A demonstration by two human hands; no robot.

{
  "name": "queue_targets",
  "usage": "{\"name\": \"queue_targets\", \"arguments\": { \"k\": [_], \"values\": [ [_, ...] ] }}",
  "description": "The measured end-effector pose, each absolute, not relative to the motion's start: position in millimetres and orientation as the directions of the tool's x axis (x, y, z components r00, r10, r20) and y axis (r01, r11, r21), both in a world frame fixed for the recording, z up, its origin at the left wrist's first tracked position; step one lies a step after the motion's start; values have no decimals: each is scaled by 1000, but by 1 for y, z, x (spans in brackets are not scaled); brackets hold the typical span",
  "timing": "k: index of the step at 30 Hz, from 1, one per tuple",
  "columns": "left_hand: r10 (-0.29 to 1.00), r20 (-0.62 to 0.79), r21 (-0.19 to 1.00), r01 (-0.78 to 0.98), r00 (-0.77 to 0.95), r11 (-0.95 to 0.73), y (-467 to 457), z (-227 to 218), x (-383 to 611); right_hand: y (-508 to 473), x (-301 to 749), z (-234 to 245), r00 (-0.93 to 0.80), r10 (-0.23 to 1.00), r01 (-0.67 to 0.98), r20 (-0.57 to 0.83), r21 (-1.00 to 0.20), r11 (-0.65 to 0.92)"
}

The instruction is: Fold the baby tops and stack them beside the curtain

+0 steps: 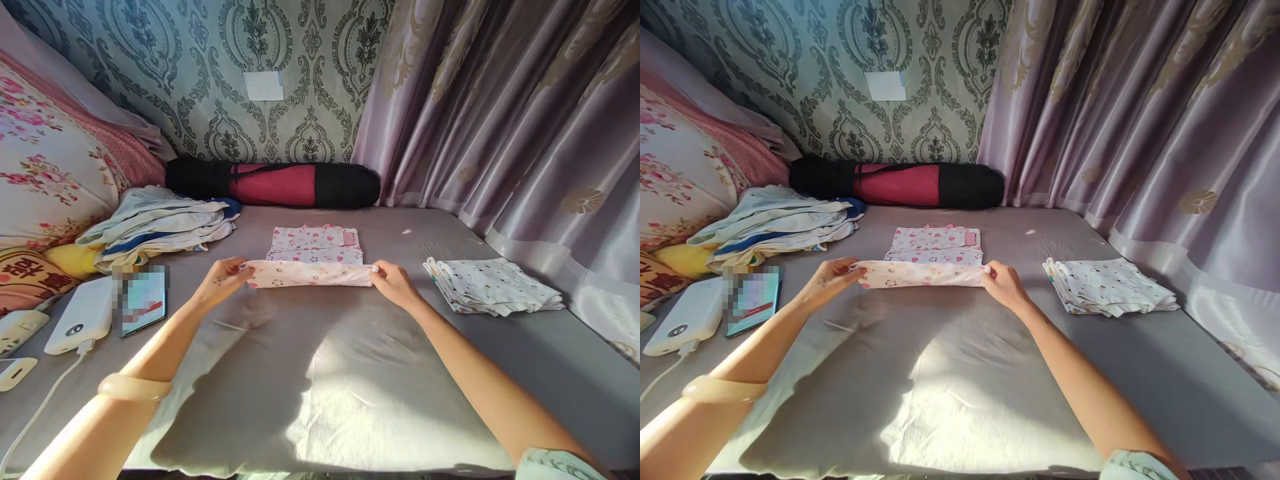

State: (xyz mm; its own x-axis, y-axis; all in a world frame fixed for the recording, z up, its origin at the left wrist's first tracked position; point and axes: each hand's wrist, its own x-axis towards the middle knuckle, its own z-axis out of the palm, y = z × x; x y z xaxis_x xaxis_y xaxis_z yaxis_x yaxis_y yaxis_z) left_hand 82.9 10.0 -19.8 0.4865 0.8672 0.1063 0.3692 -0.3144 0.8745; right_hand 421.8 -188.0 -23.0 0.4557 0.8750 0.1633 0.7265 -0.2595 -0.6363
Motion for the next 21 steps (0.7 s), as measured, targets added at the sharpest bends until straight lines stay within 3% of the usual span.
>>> {"name": "queue_targets", "arguments": {
  "k": [3,6,14,21],
  "values": [
    [902,90,923,306,422,-235,29,-21,104,-157,430,-26,590,796,631,135,-692,-350],
    [948,68,908,375,311,-188,49,-26,125,-126,435,-33,680,724,596,112,-660,-457],
    [981,115,605,772,153,-192,86,-35,173,-71,439,-45,755,653,566,60,-561,-604],
    [983,137,573,799,125,-182,96,-43,194,-50,442,-41,754,652,601,80,-484,-636]
  ]
}}
